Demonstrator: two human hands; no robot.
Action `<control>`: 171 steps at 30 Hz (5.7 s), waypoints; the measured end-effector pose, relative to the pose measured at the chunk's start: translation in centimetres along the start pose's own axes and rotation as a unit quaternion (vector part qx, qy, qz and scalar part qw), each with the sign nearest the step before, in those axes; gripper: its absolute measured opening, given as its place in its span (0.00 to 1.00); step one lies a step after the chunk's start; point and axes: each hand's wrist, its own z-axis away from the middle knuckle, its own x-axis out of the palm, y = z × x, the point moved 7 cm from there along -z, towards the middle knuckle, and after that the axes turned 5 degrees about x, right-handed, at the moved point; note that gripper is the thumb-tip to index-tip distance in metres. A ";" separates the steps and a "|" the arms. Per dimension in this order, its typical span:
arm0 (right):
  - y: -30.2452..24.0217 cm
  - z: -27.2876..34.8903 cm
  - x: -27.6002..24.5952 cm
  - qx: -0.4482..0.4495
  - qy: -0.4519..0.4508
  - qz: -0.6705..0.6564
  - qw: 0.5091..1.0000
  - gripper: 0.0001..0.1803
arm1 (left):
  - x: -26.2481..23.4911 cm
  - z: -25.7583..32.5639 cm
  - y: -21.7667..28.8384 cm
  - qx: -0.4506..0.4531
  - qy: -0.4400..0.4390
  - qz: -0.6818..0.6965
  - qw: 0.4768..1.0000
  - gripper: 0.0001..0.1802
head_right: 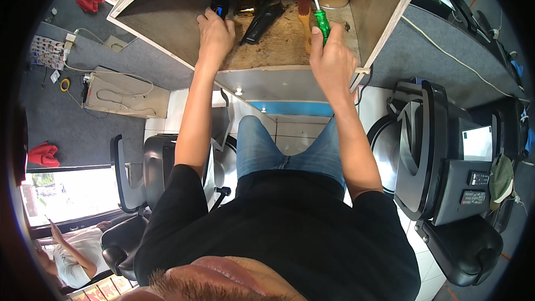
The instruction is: The person uses a screwdriver to remove screws from a hair clipper, opens the casing, and handles the internal motor and battery components before reassembling parts of the device.
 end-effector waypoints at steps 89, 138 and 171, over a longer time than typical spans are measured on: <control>1.4 -2.0 2.9 0.274 -0.104 -0.454 0.841 0.11 | 4.9 2.3 11.0 0.044 -0.041 0.110 0.992 0.25; 0.4 -1.7 1.7 0.250 -0.109 -0.495 0.825 0.13 | 1.9 1.5 -2.0 -0.015 0.002 0.007 1.000 0.30; 2.6 -1.3 0.7 0.188 -0.163 -0.256 0.934 0.23 | 1.2 5.5 10.0 0.131 -0.042 0.292 0.946 0.17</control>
